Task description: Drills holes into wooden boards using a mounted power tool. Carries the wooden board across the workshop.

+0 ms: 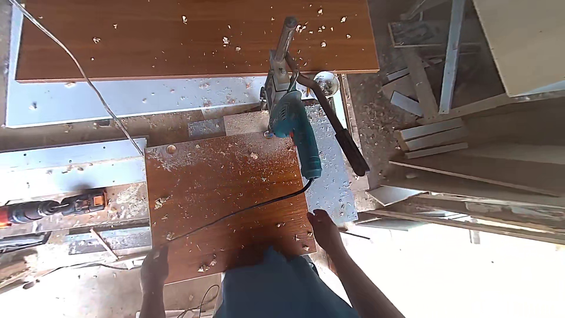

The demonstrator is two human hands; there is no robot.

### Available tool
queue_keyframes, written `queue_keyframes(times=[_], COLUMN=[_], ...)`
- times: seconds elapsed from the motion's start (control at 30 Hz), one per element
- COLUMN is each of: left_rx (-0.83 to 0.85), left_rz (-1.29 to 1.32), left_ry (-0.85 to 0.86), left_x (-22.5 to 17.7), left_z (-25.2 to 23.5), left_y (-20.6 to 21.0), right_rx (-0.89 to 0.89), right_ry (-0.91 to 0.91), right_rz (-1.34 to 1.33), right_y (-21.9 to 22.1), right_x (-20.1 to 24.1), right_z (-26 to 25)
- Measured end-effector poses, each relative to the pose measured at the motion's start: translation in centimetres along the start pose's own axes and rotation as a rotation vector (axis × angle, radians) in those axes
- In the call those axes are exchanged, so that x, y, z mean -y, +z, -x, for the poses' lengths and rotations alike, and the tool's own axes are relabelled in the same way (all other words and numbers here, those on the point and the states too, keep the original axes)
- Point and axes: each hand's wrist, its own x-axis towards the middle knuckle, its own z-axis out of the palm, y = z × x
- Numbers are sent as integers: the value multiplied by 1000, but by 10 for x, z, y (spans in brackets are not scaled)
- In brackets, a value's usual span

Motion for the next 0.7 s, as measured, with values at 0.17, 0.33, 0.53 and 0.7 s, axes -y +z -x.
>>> queue_keyframes(times=[0.17, 0.33, 0.53, 0.7], left_rx=[-188, -218, -185, -179], left_rz=[40, 149, 47, -2], left_ry=[37, -106, -217, -232], left_x=[15, 31, 45, 48], left_z=[-38, -41, -53, -50], left_y=[15, 36, 46, 50], right_rx=[91, 58, 65, 102], right_ry=[276, 298, 256, 220], right_rz=[163, 150, 221, 233], right_y=[26, 37, 43, 41], right_x=[-45, -51, -64, -77], right_z=[-36, -40, -45, -41])
